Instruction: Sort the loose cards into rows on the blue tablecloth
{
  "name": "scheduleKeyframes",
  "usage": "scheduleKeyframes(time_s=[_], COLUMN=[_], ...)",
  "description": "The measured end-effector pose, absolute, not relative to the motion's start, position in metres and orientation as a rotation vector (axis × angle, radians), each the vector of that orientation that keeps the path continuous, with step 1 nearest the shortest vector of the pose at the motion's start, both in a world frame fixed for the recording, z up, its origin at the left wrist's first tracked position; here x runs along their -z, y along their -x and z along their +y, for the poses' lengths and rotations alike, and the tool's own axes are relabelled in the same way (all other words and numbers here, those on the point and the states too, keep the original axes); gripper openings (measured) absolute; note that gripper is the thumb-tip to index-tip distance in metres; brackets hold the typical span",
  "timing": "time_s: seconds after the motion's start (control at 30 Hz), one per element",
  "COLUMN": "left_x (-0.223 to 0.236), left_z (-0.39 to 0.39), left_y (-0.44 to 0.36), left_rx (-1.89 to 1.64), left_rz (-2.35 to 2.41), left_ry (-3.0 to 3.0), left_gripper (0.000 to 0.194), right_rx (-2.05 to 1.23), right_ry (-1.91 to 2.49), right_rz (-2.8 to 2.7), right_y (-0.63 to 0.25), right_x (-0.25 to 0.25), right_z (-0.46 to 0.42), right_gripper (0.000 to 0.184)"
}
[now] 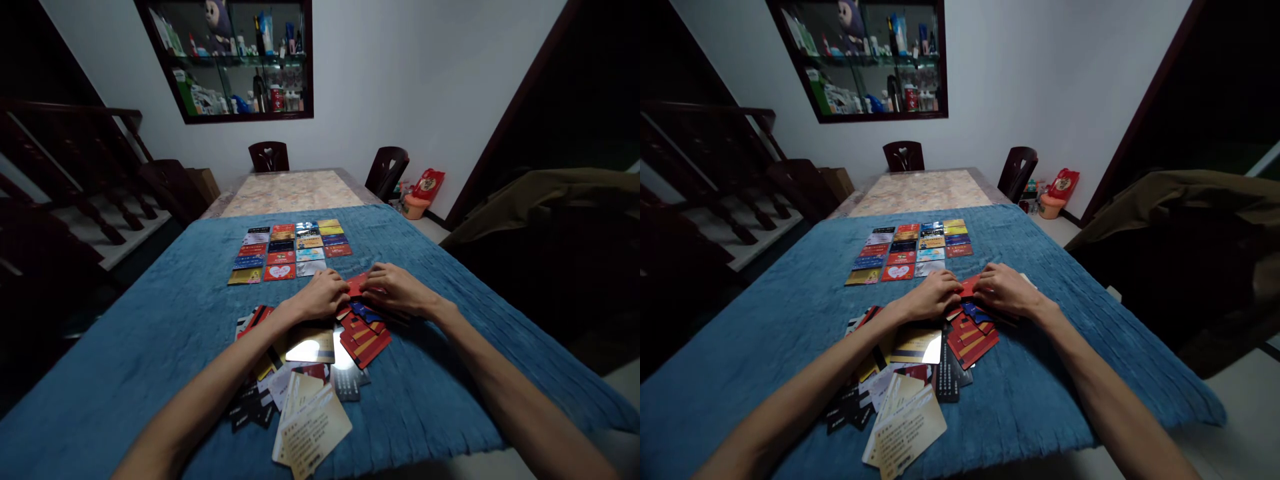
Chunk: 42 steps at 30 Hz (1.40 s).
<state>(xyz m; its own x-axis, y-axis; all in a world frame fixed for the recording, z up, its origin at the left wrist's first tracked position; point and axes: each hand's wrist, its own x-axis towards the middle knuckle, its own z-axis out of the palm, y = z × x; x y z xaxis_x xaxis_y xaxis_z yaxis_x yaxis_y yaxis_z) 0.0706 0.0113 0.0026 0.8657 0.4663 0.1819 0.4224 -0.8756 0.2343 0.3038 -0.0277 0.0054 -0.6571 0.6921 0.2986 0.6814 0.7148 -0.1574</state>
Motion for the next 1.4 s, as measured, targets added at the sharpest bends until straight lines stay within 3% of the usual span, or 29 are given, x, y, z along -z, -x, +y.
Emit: scheduleKeyframes(time_s=[0.63, 1.0, 1.4], left_x=[-0.009, -0.004, -0.005], left_z=[0.008, 0.021, 0.022], left_y=[-0.071, -0.064, -0.063], left_rx=[-0.35, -0.751, -0.754], left_rz=[0.665, 0.791, 0.823], left_ry=[-3.102, -2.813, -2.709], left_gripper=[0.02, 0.023, 0.026], right_rx=[0.183, 0.007, -0.09], right_ry=[0.986, 1.097, 1.164], right_rz=[-2.488, -2.387, -2.267], right_y=[-0.302, -0.325, -0.319], right_x=[-0.009, 0.002, 0.009], right_z=[-0.03, -0.015, -0.015], right_gripper=[0.03, 0.023, 0.027])
